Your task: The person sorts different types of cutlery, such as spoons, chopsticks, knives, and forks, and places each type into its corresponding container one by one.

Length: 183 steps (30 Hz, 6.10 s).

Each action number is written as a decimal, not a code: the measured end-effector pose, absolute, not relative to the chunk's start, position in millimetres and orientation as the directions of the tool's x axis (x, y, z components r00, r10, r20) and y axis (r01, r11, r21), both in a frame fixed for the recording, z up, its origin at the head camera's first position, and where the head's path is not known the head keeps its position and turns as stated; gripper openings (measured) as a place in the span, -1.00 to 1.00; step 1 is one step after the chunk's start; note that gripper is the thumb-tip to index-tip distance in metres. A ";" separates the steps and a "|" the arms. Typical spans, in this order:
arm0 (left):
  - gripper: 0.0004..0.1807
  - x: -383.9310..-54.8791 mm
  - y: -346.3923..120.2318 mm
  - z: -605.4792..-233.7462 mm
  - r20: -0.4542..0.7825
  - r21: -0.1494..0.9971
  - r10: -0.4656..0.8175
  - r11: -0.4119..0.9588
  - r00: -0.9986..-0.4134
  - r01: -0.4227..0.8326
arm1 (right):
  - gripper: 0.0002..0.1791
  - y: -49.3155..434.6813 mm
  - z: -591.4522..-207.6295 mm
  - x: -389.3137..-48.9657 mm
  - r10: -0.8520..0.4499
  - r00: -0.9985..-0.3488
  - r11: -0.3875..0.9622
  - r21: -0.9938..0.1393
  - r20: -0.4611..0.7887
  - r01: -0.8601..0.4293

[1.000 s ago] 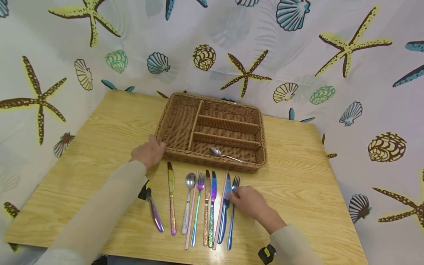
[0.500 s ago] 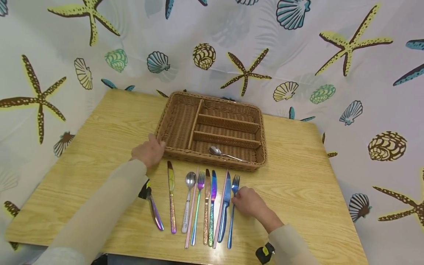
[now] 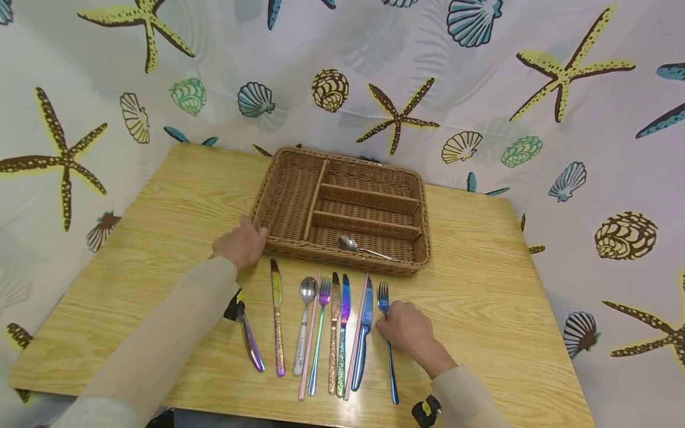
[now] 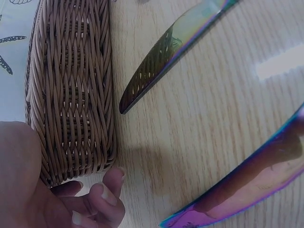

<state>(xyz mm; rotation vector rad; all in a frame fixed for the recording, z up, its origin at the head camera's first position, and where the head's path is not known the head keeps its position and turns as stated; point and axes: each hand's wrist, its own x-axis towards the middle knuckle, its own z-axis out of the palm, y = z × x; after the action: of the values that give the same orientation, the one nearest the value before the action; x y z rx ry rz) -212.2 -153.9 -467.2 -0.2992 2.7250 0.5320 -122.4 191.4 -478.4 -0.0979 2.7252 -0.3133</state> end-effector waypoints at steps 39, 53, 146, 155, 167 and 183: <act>-0.36 -212.1 -153.6 -468.1 -0.368 0.347 -0.157 0.891 -0.916 -0.292 | -0.79 203.4 -400.3 -208.4 -0.483 -0.866 0.791 -0.489 -0.132 -0.367; -0.44 -210.0 -153.7 -466.5 -0.336 0.335 -0.184 0.893 -0.923 -0.301 | -0.77 179.4 -402.2 -270.2 -0.450 -0.889 0.860 -0.313 -0.091 -0.403; -0.44 -207.0 -147.5 -466.2 -0.276 0.248 -0.200 0.930 -0.940 -0.271 | -0.91 166.8 -466.5 -146.6 -0.519 -0.712 0.732 -0.184 0.473 -0.656; -0.39 -207.8 -147.5 -466.7 -0.279 0.246 -0.186 0.934 -0.942 -0.258 | -0.80 175.8 -493.2 -95.9 -0.350 -0.936 0.884 -0.322 0.027 -0.340; -0.55 -207.9 -148.8 -466.1 -0.331 0.112 -0.071 0.987 -0.941 -0.114 | -0.67 166.5 -493.3 -83.1 -0.198 -0.953 0.949 -0.290 -0.229 -0.128; -0.59 -206.1 -147.9 -461.9 -0.343 0.027 -0.007 0.999 -0.939 -0.018 | -0.72 168.1 -481.7 -80.5 -0.128 -0.967 0.992 -0.043 -0.221 -0.122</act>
<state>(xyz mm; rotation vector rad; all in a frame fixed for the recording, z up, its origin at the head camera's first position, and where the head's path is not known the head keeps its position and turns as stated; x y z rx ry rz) -206.1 -147.9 -461.9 -0.0182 2.7909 0.0423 -80.5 168.1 -481.7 -0.1847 2.9107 -0.0428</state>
